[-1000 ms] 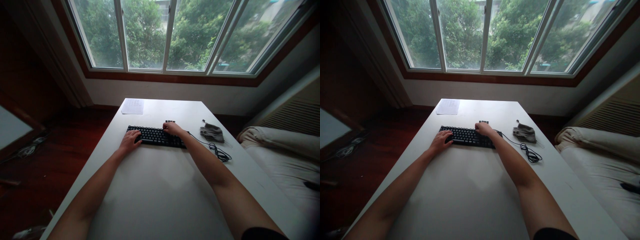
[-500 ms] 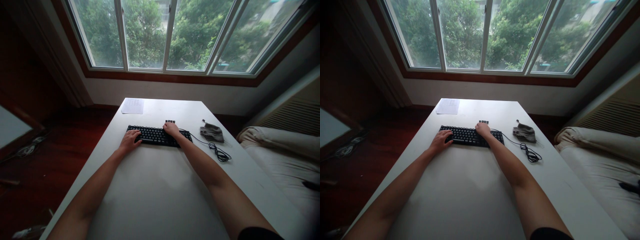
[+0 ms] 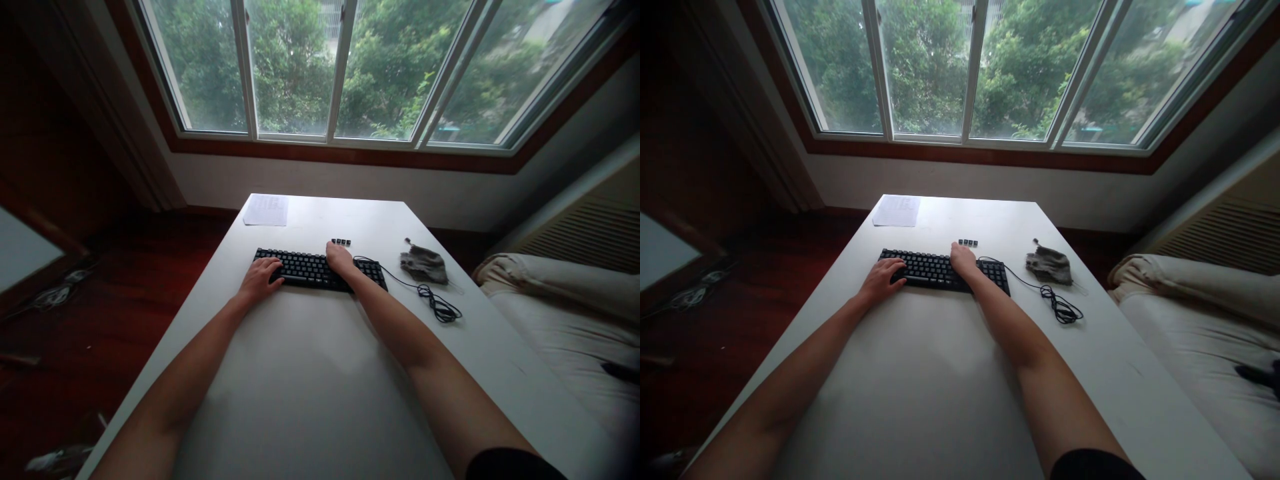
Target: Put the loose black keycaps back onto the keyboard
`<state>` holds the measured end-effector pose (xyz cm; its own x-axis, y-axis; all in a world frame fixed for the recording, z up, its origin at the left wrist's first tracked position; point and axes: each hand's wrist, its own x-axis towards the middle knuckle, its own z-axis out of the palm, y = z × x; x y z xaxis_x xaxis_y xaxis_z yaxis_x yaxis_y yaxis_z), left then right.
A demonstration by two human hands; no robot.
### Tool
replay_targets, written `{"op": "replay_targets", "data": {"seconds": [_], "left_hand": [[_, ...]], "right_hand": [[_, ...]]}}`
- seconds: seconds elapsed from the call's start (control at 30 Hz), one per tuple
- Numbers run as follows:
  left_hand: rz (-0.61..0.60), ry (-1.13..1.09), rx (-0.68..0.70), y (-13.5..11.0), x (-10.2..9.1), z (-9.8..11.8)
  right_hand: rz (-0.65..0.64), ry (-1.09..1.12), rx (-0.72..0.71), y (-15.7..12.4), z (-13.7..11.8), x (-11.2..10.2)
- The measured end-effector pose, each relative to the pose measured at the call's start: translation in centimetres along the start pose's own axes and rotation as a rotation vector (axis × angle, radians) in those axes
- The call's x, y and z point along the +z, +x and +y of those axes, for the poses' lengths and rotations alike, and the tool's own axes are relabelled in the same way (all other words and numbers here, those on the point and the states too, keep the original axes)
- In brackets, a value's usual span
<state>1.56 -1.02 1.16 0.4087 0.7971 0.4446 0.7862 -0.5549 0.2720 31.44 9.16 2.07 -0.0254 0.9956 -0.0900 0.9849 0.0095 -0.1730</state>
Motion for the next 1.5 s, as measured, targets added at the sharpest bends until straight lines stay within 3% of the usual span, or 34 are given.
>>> {"op": "replay_targets", "data": {"seconds": [0.7,0.97,1.17,1.5], "left_hand": [[0.000,0.002,-0.005,0.1,0.3,-0.2],[0.001,0.001,0.001,0.0,0.2,-0.1],[-0.010,0.004,-0.008,0.0,0.0,0.0],[-0.001,0.008,-0.013,0.0,0.2,-0.2]], "right_hand": [[-0.051,-0.012,-0.162,0.6,0.5,-0.3],[0.099,0.085,0.043,2.7,2.3,-0.4],[0.063,0.023,0.014,4.2,3.3,-0.5],[0.119,-0.004,0.014,4.5,3.3,-0.8]]}}
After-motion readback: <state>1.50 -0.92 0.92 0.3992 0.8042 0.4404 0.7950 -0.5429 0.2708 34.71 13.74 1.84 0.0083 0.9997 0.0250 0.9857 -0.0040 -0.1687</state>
